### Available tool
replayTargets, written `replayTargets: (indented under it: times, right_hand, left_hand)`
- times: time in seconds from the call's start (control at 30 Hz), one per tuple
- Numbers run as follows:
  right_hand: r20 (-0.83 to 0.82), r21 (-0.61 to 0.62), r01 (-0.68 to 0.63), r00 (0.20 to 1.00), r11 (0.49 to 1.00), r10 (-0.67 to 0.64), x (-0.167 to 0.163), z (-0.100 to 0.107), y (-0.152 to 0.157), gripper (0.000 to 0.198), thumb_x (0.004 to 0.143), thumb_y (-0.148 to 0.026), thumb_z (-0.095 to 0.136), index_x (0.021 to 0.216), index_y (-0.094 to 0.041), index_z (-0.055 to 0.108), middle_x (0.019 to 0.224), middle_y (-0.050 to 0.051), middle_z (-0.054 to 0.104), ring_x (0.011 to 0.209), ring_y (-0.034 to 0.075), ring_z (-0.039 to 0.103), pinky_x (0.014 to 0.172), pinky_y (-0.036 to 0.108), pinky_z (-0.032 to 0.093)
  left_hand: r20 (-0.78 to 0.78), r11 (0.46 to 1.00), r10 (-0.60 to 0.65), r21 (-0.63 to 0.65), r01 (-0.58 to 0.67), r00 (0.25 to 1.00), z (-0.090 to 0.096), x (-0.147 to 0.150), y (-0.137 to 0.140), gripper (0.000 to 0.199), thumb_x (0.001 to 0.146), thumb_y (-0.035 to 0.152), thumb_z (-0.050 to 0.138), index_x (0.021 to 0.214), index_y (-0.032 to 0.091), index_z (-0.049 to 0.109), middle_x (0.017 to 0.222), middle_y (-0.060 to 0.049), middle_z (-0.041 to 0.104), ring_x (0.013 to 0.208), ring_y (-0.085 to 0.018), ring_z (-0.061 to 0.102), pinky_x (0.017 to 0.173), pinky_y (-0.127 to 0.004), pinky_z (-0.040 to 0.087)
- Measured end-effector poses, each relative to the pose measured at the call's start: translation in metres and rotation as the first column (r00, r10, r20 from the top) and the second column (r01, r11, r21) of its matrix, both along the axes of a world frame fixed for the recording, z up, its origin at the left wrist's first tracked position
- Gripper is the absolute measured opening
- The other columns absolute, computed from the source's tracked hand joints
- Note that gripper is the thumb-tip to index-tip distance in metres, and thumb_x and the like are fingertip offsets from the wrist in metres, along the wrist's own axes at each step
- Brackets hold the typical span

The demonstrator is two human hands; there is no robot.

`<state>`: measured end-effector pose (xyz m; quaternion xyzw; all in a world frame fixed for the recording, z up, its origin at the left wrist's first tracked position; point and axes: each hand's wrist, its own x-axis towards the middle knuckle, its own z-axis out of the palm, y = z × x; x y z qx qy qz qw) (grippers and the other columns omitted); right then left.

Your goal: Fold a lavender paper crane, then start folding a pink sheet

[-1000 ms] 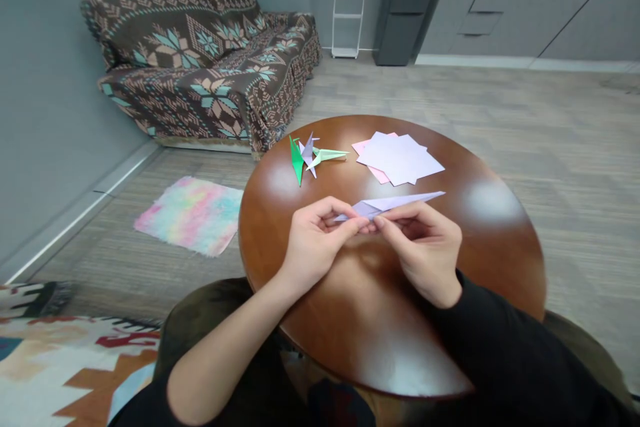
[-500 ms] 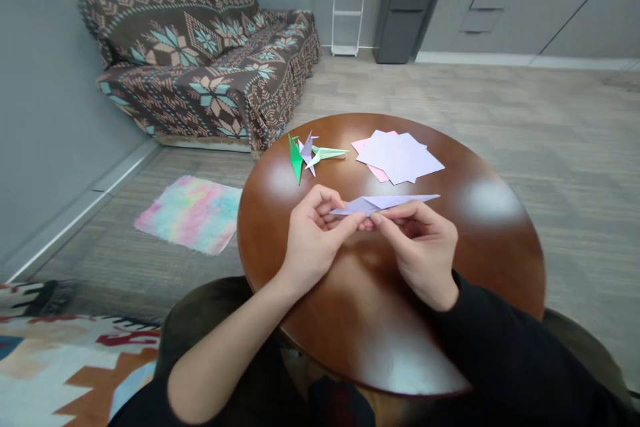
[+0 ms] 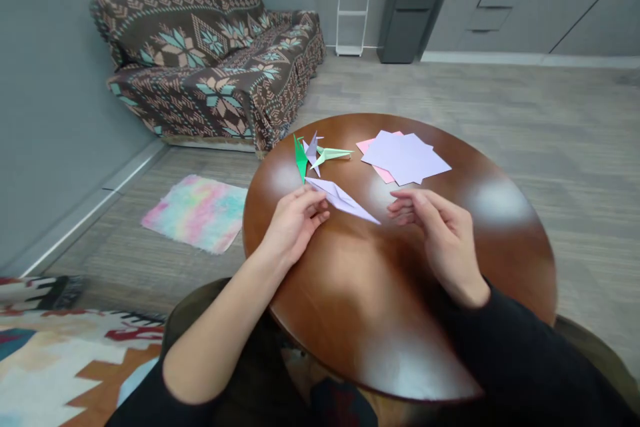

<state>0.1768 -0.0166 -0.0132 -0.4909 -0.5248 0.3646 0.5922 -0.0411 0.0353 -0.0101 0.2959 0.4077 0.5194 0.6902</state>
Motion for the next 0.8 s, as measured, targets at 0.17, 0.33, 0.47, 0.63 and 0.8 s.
replayTargets:
  times: [0.17, 0.33, 0.47, 0.63, 0.8]
  right_hand:
    - [-0.006, -0.1, -0.14, 0.99, 0.985, 0.141, -0.005, -0.003, 0.006, 0.034, 0.088, -0.039, 0.079, 0.115, -0.021, 0.068, 0.091, 0.004, 0.077, 0.078, 0.018, 0.072, 0.067, 0.029, 0.058]
    - [-0.023, -0.162, -0.268, 0.963, 0.95, 0.268, -0.015, -0.004, 0.001, 0.028, 0.084, -0.042, 0.083, 0.092, -0.018, 0.072, 0.076, 0.003, 0.074, 0.061, 0.015, 0.067, 0.051, 0.024, 0.053]
    - [-0.081, -0.183, -0.239, 0.97, 0.954, 0.228, -0.017, -0.005, 0.002, 0.033, 0.078, -0.045, 0.087, 0.084, -0.018, 0.069, 0.064, 0.0, 0.071, 0.053, 0.015, 0.065, 0.047, 0.024, 0.053]
    - [-0.094, -0.149, -0.184, 0.981, 0.972, 0.171, -0.019, -0.006, 0.003, 0.033, 0.078, -0.04, 0.087, 0.084, -0.02, 0.062, 0.067, -0.001, 0.072, 0.055, 0.015, 0.07, 0.051, 0.025, 0.058]
    - [-0.121, -0.102, -0.211, 0.973, 0.972, 0.199, -0.02, -0.006, 0.0, 0.029, 0.087, -0.033, 0.08, 0.094, -0.023, 0.054, 0.074, -0.005, 0.069, 0.054, 0.012, 0.069, 0.053, 0.024, 0.059]
  left_hand:
    - [-0.274, 0.923, -0.326, 0.113, 0.367, 0.905, 0.003, 0.01, -0.013, 0.017, 0.074, 0.026, 0.082, 0.08, 0.014, 0.072, 0.078, -0.003, 0.069, 0.071, -0.012, 0.062, 0.071, -0.024, 0.049]
    - [-0.34, 0.864, -0.396, 0.176, 0.471, 0.853, 0.005, 0.017, -0.018, 0.022, 0.079, 0.033, 0.083, 0.087, 0.015, 0.075, 0.081, -0.004, 0.073, 0.075, -0.015, 0.066, 0.075, -0.026, 0.05]
    - [-0.323, 0.906, -0.325, 0.164, 0.391, 0.889, 0.001, 0.019, -0.02, 0.024, 0.081, 0.036, 0.083, 0.091, 0.015, 0.076, 0.087, -0.005, 0.076, 0.079, -0.017, 0.07, 0.082, -0.028, 0.053]
    - [-0.234, 0.901, -0.383, 0.117, 0.417, 0.894, -0.003, 0.024, -0.025, 0.034, 0.078, 0.043, 0.086, 0.091, 0.014, 0.075, 0.084, -0.007, 0.077, 0.08, -0.019, 0.073, 0.084, -0.031, 0.056]
    - [-0.256, 0.946, -0.261, 0.122, 0.299, 0.931, -0.004, 0.024, -0.025, 0.034, 0.07, 0.038, 0.092, 0.086, 0.013, 0.075, 0.08, -0.005, 0.076, 0.072, -0.016, 0.07, 0.077, -0.027, 0.053]
